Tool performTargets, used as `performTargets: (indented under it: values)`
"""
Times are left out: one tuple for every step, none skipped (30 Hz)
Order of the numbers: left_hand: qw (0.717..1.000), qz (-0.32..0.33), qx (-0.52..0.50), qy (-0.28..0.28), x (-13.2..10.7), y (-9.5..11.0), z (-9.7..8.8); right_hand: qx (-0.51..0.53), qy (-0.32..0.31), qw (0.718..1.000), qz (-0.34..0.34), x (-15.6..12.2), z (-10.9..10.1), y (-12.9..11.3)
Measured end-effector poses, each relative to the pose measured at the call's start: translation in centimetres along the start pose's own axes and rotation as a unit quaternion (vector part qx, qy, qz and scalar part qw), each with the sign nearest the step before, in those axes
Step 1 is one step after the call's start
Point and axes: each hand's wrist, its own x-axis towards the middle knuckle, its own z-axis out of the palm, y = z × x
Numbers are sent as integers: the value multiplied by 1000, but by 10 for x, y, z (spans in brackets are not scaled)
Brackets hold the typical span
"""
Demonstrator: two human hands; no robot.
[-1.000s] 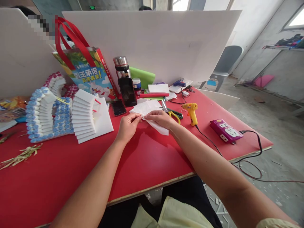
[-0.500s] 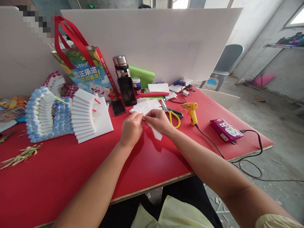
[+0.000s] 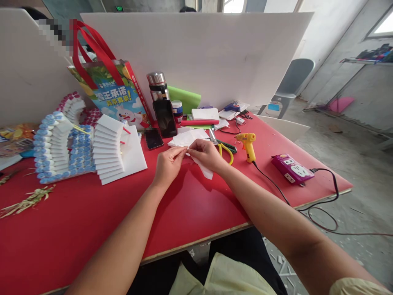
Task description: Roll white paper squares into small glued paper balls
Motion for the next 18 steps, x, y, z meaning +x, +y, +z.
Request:
performTargets:
  values:
    - [998,-40,-46,-4,1,-3,-1,-24,-12,999,-17,0,-1,0]
    - [993,-75,-85,-8,2,-5,-3,-41,-22,998,-32,0,-2,-1]
    - [987,-107,-117,-13,3,-7,-4,-50,-29,997,-45,-1,-3,-2]
    - [981,-131,-139,-18,4,-9,-5,-53,-35,996,-55,-1,-3,-3]
    - [977,-146,-152,-23,5,-10,-6,-53,-39,996,-62,-1,-4,-4]
    - [976,-151,-155,-28,5,-11,-7,-53,-42,996,-66,-2,-4,-5]
    - [977,-146,-151,-34,6,-12,-7,-53,-43,995,-66,-2,-3,-5]
    - [981,-131,-139,-38,6,-12,-7,-57,-44,996,-61,-2,-3,-5]
    - [985,-111,-123,-41,6,-11,-8,-63,-40,996,-51,-2,-3,-4]
    - [989,-91,-105,-41,6,-11,-7,-73,-32,996,-37,-2,-3,-3]
    - [993,-76,-86,-40,5,-10,-7,-82,-21,996,-22,-1,-2,-2]
    - [995,-66,-69,-37,5,-9,-7,-89,-12,996,-7,-1,-2,-2]
    - [996,-60,-56,-34,5,-8,-7,-94,-3,996,3,-1,-1,-1]
    - [997,-59,-49,-29,5,-7,-6,-99,5,995,7,-2,-1,-1]
    - [997,-60,-48,-25,4,-6,-5,-106,12,994,5,-2,1,-1]
    - [996,-62,-53,-20,4,-6,-4,-118,19,993,-4,-3,2,-2]
    - [996,-64,-63,-15,4,-5,-4,-135,30,990,-16,-5,3,-4]
    - [995,-67,-75,-8,5,-5,-3,-155,42,987,-31,-6,4,-6]
